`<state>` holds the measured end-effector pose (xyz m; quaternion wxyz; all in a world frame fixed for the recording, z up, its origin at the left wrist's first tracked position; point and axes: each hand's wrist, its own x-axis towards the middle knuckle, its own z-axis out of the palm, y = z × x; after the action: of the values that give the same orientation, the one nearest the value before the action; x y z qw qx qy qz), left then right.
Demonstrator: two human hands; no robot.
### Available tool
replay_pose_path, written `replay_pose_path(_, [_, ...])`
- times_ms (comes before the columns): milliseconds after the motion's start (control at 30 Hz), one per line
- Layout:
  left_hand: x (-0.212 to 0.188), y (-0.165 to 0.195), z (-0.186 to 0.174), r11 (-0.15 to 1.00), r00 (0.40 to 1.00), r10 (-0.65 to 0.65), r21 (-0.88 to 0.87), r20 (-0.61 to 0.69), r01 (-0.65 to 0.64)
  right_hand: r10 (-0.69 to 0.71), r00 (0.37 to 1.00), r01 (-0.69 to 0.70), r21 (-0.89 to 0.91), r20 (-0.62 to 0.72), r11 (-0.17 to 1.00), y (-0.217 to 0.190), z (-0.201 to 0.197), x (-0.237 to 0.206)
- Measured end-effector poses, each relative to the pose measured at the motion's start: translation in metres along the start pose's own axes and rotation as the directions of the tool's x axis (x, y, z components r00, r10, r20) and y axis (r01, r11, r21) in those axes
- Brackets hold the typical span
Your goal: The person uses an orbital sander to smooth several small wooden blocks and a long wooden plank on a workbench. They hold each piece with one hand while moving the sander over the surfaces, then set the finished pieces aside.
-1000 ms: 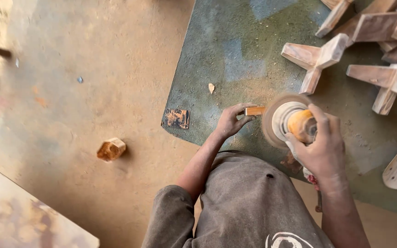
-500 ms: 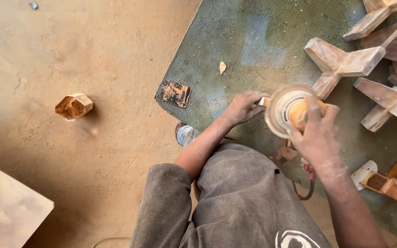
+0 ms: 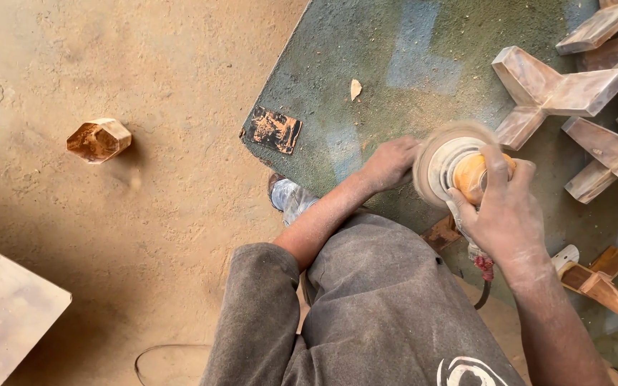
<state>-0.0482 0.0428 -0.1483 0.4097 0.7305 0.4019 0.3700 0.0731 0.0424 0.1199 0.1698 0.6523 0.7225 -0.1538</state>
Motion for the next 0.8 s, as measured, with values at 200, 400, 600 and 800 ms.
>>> replay_pose_path(200, [-0.002,0.003,0.001,0.999,0.999,0.031,-0.014,-0.024,-0.031,0.106,0.992,-0.104,-0.045,0.07,0.994,0.018,0.002,-0.007])
replay_pose_path(400, [0.002,0.013,-0.009,0.995,0.993,0.091,-0.039,-0.076,-0.095,0.208,0.978,-0.209,-0.036,-0.02,0.977,0.053,-0.002,-0.024])
replay_pose_path(600, [0.007,0.019,-0.016,0.997,0.997,0.07,-0.014,-0.041,-0.07,0.257,0.965,-0.254,-0.063,0.046,0.965,0.051,0.001,-0.027])
replay_pose_path(800, [0.004,0.021,-0.017,0.998,0.996,0.069,-0.001,-0.05,-0.069,0.107,0.993,-0.101,-0.13,0.042,0.986,0.024,0.001,-0.023])
